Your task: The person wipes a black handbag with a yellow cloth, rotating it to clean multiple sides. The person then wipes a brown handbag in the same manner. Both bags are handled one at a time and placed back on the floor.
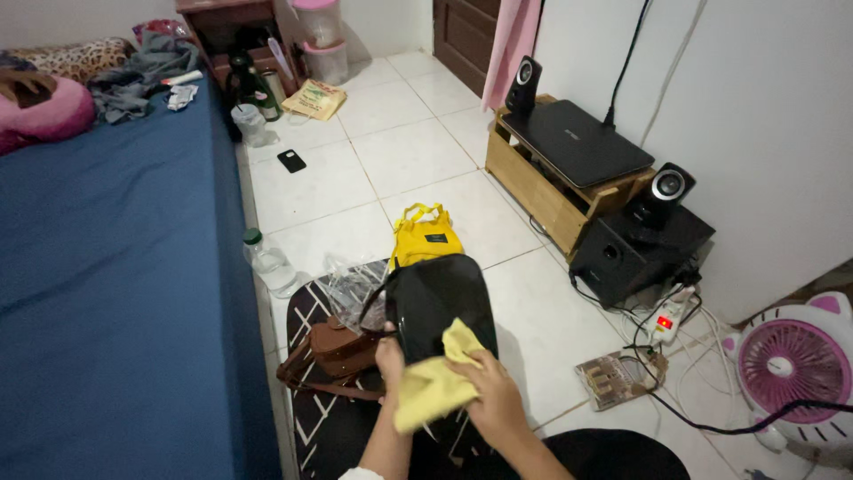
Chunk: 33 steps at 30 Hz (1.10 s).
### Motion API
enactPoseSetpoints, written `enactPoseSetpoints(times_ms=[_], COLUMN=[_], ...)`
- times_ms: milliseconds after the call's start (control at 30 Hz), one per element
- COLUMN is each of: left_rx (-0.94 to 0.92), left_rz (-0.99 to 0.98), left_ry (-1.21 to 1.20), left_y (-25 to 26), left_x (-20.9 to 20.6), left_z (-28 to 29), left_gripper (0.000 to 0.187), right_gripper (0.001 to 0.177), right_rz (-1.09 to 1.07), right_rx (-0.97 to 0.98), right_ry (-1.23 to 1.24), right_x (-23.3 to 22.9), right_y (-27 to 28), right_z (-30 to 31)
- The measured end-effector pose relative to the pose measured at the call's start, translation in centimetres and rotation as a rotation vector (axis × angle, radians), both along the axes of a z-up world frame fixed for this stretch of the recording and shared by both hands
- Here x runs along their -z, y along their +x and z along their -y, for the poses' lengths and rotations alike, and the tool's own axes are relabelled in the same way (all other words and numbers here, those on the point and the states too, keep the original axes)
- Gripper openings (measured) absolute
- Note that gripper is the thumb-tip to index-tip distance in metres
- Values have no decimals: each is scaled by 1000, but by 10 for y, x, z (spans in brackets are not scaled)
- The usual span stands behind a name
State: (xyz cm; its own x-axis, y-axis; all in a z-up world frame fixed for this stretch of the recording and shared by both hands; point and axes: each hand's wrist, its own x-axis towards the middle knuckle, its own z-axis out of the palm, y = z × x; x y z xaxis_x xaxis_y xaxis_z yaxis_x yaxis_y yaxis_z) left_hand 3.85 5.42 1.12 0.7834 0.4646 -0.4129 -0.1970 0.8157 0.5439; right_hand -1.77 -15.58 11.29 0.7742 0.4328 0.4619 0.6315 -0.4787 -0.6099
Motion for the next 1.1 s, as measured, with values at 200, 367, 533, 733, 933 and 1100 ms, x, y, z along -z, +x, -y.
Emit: enactPoseSetpoints(times_ms=[200,367,533,733,933,1100], left_rx=[-91,-62,-141,-239,-216,-175], left_rz=[17,-18,-32,103,-2,162], left_ry=[82,130,527,259,21,-260], left_y=[-8,-4,3,10,1,-5], left_x=[-25,-19,16,30,-3,-41], left_z=[-8,2,28,12,-7,-8], left_gripper=[34,37,37,9,23,46], right_gripper=[20,50,70,70,56,24], right_rz=[-654,-103,44,36,-250,-798], right_rx=[318,283,385,157,22,468], right_ry=[481,553,37,-167,93,385], right_x=[23,-30,-71,-60,-21,8], right_y=[48,99,110,27,7,49], right_z=[71,76,-3,-27,33,88])
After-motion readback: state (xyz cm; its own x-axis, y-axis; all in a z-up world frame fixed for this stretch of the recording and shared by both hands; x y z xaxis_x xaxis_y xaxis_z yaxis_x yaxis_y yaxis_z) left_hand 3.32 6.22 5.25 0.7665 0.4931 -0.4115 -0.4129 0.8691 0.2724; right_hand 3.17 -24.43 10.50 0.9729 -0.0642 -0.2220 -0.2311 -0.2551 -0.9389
